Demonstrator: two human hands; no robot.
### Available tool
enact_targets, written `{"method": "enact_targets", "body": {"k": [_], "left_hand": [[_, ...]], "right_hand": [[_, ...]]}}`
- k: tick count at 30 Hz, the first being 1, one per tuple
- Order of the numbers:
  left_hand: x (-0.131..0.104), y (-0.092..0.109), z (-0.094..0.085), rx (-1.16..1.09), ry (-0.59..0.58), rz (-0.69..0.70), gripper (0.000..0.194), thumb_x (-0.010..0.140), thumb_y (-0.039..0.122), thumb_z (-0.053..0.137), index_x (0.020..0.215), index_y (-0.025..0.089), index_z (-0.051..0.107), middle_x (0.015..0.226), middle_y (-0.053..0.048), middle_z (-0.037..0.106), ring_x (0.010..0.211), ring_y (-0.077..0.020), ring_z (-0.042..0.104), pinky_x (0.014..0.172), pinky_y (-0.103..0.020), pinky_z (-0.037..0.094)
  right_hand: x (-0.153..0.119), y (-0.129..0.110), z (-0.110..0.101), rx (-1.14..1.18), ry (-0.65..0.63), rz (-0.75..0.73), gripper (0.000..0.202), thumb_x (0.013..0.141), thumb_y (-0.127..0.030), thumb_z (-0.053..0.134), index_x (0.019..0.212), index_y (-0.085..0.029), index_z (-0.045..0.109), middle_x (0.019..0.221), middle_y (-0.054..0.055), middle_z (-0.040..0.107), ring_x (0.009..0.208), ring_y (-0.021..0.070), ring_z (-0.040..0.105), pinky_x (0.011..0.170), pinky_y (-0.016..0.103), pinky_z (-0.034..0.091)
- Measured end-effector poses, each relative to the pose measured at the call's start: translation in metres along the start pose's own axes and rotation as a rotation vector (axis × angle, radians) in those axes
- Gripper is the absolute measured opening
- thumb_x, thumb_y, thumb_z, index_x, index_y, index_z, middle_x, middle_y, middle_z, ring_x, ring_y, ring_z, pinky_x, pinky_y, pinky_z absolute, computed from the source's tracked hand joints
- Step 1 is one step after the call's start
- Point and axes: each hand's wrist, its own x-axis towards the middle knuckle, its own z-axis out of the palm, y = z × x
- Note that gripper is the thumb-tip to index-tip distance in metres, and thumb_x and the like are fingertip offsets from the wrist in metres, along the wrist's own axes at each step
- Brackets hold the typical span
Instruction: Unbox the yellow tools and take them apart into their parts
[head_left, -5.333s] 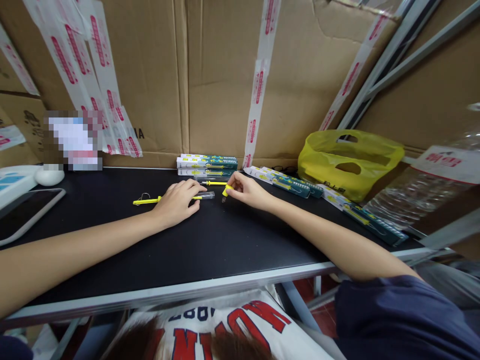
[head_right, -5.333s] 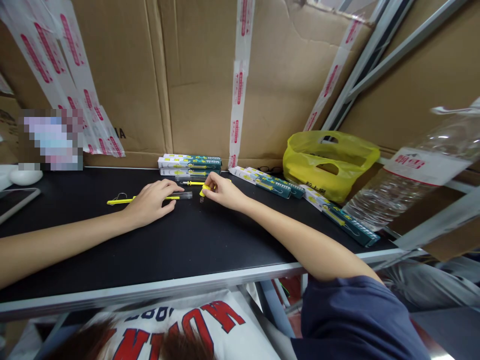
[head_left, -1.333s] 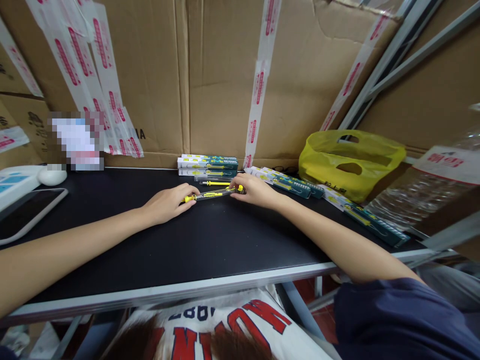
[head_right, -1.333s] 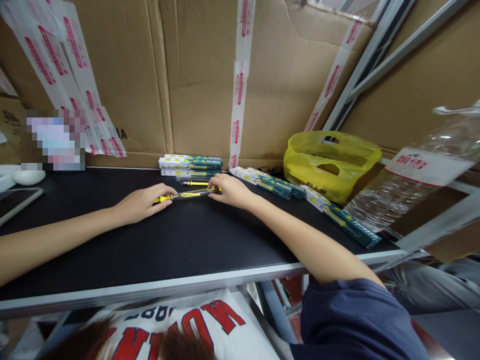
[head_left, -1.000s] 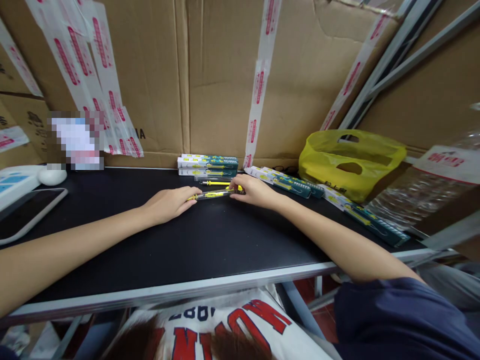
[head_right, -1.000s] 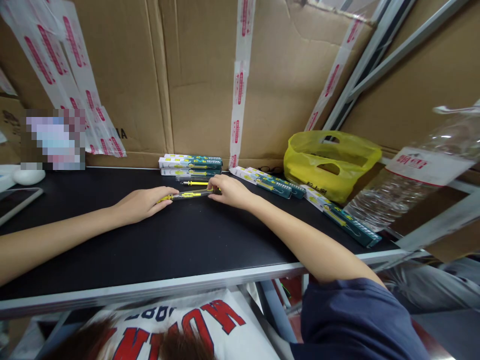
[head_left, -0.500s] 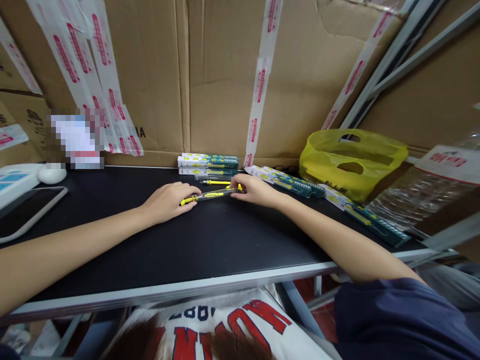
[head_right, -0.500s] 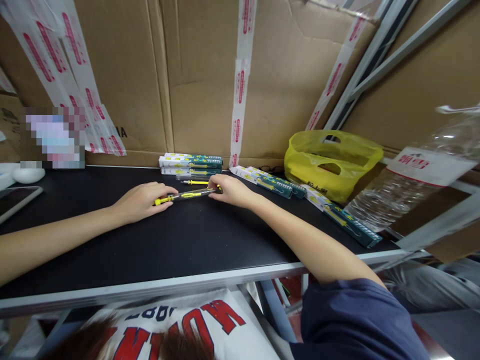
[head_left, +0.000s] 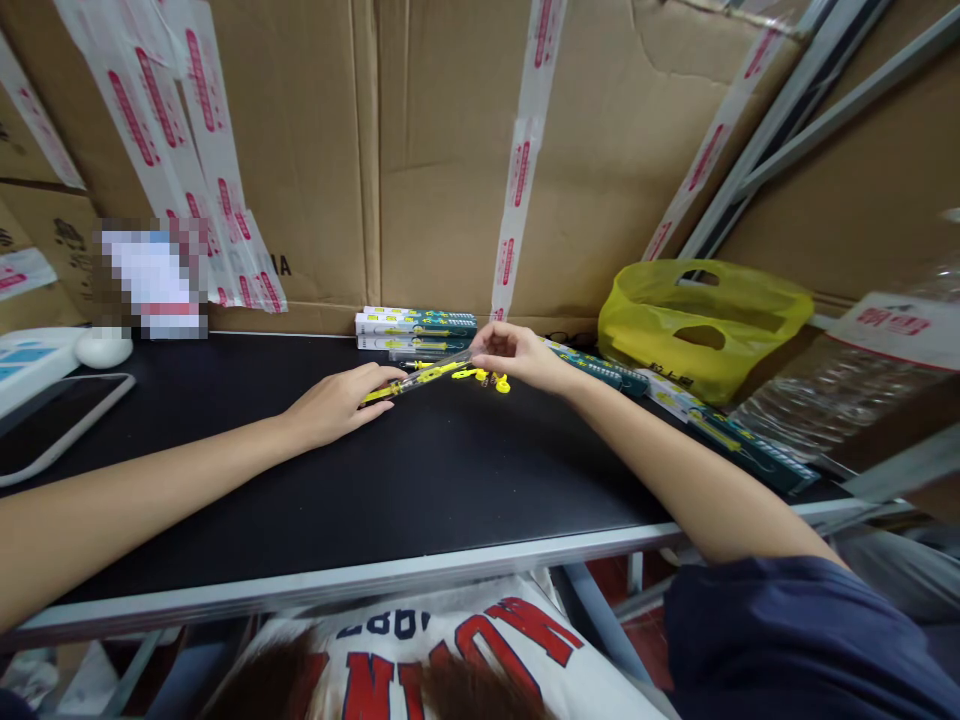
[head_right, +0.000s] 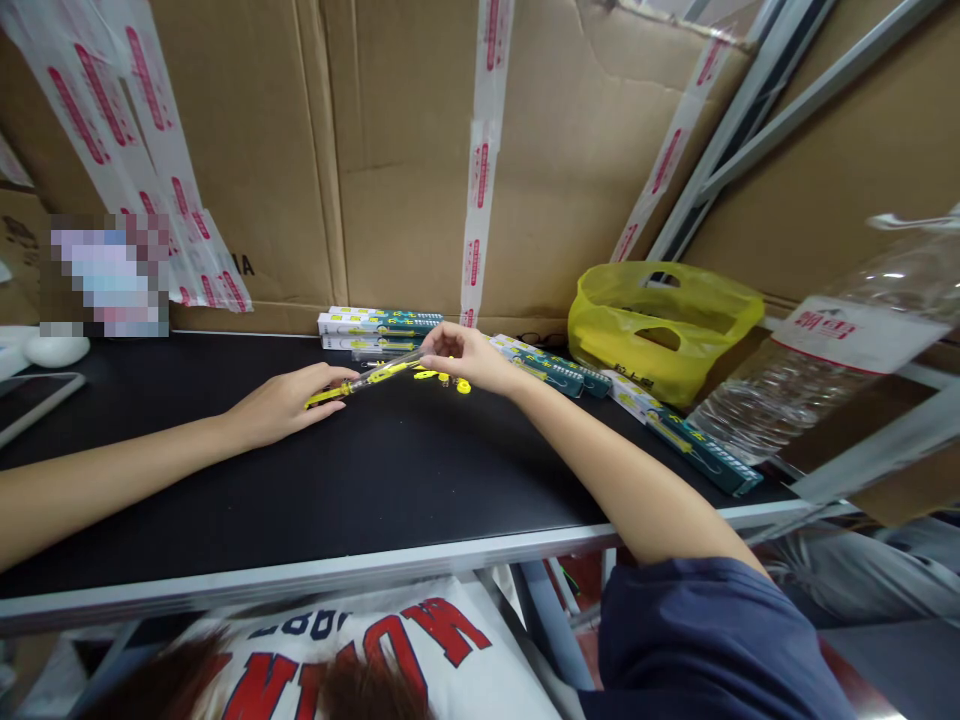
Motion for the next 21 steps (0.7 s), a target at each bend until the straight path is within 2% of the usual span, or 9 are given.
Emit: {"method": "enact_targets", "body": {"k": [4,9,16,21], "left_hand": [[0.0,-0.001,0.001,0.003,0.003,-0.006,0.039,0.094,0.038,0.042,0.129,0.024,0.047,0.117,-0.005,0.06,0.102,-0.0212,0.06,0.084,-0.031,0.046],[0.0,-0.004,0.003,-0.008,0.008,-0.006,0.039,0.095,0.039,0.04,0.129,0.023,0.047,0.124,-0.005,0.06,0.109,-0.0214,0.059,0.09,-0.031,0.045],[0.0,-0.001,0.0,0.001,-0.018,-0.051,0.041,0.096,0.045,0.036,0.129,0.023,0.048,0.121,-0.005,0.063,0.104,-0.0226,0.062,0.084,-0.031,0.047],[0.0,-0.002,0.001,0.011,-0.025,-0.009,0.035,0.096,0.042,0.036,0.115,0.022,0.058,0.113,-0.005,0.066,0.1,-0.0207,0.062,0.082,-0.029,0.046]], "right_hand": [[0.002,-0.001,-0.003,0.129,0.081,0.042,0.033,0.072,-0.041,0.072,0.087,-0.017,0.055,0.069,-0.001,0.059,0.057,0.0085,0.055,0.048,0.021,0.05],[0.002,-0.006,-0.002,0.249,0.149,0.065,0.035,0.068,-0.04,0.075,0.084,-0.018,0.054,0.077,0.001,0.061,0.064,0.0094,0.058,0.05,0.02,0.052],[0.002,-0.007,-0.008,0.309,0.227,0.095,0.033,0.074,-0.043,0.069,0.085,-0.019,0.05,0.087,0.004,0.065,0.067,0.0098,0.061,0.052,0.022,0.054],[0.003,-0.005,-0.013,0.345,0.28,0.081,0.036,0.074,-0.047,0.069,0.083,-0.019,0.049,0.088,0.004,0.067,0.067,0.0106,0.064,0.051,0.022,0.055]]}}
